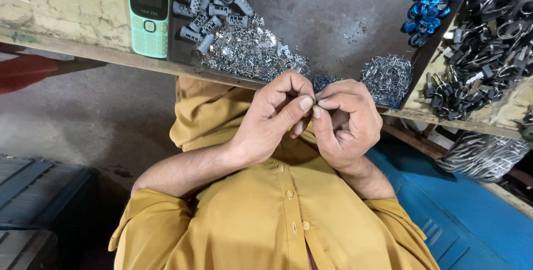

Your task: The person sits at a workbench assembling small lock cylinder components by hand. They pick up tiny metal pins and springs from piles on a tray, insert them into lock plugs held in their fingers, press blue caps onto the plugs, and place finished plugs back on the tray, repeating the cycle.

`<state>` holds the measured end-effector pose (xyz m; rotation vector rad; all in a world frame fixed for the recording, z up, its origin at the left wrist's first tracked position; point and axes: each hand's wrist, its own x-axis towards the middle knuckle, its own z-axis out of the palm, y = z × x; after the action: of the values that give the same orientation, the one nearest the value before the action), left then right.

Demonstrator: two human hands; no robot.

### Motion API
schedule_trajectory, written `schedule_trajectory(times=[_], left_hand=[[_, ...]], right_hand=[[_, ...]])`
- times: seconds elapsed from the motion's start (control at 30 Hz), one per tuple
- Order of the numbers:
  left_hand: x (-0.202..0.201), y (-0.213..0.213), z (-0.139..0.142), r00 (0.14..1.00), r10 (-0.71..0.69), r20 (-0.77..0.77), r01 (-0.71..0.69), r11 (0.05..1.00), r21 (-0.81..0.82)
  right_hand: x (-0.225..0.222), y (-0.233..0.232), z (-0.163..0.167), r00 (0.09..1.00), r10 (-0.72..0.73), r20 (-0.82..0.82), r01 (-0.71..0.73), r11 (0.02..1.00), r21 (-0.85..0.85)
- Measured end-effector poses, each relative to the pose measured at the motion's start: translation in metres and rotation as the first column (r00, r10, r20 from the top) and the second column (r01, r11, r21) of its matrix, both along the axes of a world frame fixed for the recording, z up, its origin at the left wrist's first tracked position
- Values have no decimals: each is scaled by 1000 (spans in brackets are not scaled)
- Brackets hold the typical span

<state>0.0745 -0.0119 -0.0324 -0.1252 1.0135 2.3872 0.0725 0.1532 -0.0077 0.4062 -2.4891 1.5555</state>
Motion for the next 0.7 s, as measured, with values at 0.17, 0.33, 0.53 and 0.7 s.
schedule_trajectory(times=[0.17,0.33,0.53,0.7], left_hand=[[-1,-3,-2,999,21,-24,-22,999,-41],[-2,-4,-7,1000,-9,12,9,1000,8],[-5,-6,-11,999,-37,9,37,999,15],[-10,-11,-12,998,-59,29,57,997,44]], right_hand=[[-3,0,0,997,64,-43,-64,998,0],[-3,-5,-10,998,22,-52,-25,997,-76],[-1,-1,-18,999,5,-39,-8,996,-92],[2,-4,-25,995,-35,98,59,965,-257]])
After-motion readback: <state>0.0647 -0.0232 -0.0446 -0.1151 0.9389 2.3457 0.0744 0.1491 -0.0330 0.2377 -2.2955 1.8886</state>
